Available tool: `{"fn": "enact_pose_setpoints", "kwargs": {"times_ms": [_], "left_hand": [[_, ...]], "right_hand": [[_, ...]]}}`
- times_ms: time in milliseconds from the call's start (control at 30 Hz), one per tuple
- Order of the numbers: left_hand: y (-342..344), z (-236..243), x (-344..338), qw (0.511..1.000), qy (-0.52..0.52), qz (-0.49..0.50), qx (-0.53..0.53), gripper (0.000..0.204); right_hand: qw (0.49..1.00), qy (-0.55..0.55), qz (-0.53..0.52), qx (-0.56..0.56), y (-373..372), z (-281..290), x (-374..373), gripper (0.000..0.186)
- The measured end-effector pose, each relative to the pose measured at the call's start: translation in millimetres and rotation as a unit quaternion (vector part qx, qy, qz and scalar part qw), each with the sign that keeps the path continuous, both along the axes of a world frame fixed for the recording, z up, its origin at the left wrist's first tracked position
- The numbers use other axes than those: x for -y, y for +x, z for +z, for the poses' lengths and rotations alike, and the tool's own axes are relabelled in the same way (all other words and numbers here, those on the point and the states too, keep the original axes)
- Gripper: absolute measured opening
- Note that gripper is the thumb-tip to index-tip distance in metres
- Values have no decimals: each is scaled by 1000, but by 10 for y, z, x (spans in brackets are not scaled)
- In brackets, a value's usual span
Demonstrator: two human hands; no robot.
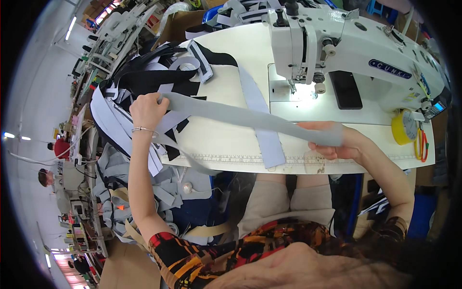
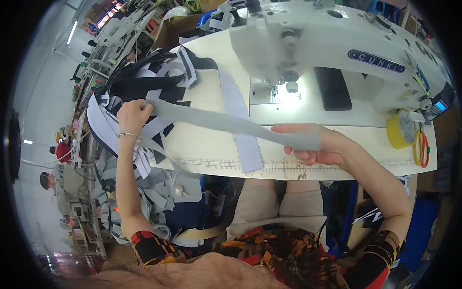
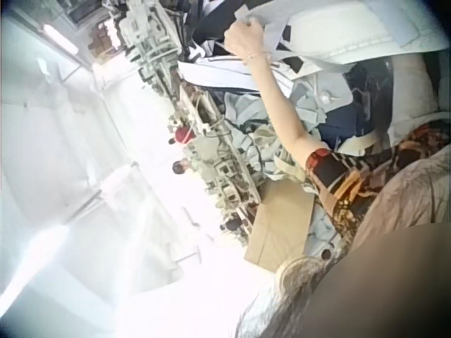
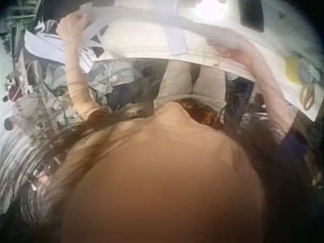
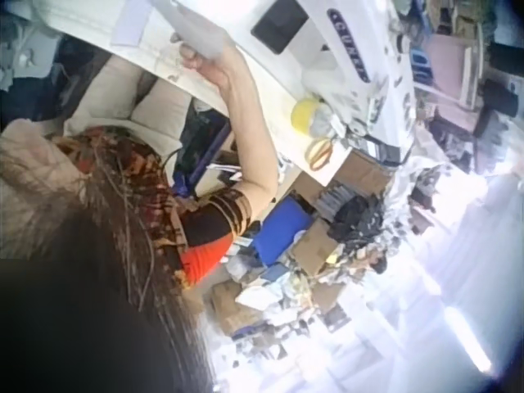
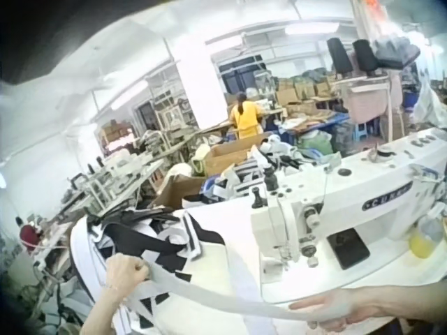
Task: Sewing together strips of fabric or leather-like material using an industrial sewing machine.
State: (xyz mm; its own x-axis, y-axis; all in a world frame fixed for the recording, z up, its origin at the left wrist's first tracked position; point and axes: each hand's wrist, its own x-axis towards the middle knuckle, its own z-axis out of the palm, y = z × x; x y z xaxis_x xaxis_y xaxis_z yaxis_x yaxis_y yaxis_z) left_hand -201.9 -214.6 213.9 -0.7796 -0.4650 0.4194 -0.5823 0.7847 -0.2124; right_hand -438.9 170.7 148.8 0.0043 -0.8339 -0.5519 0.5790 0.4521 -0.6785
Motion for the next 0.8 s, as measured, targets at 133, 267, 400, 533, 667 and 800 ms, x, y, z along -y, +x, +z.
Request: {"fn": "enact_pose_setpoints", "kwargs": {"times_ms": [133, 267, 400, 533, 667, 800], "left_hand": [[-451, -271, -482, 981, -105, -161, -13, 41], [-724, -600, -1420, 913, 72, -383, -122, 36], [-777, -669, -1197, 911, 66, -395, -96, 42], [-977, -691, -915, 894, 5, -442, 75, 50], [-1123, -838, -759, 877, 100, -458, 107, 48], [-1121, -832, -433, 935, 41, -349, 50, 39]], "right_hand": [[997, 13, -53, 63, -49, -320, 140, 50], [998, 31, 11, -48, 59, -126, 335, 31], [868, -54, 40, -492, 55, -144, 160, 23], [461, -320, -8, -827, 81, -330, 391, 29], [482, -325, 96, -808, 97, -565, 422, 41], [437, -352, 49, -826, 111, -542, 335, 28]]}}
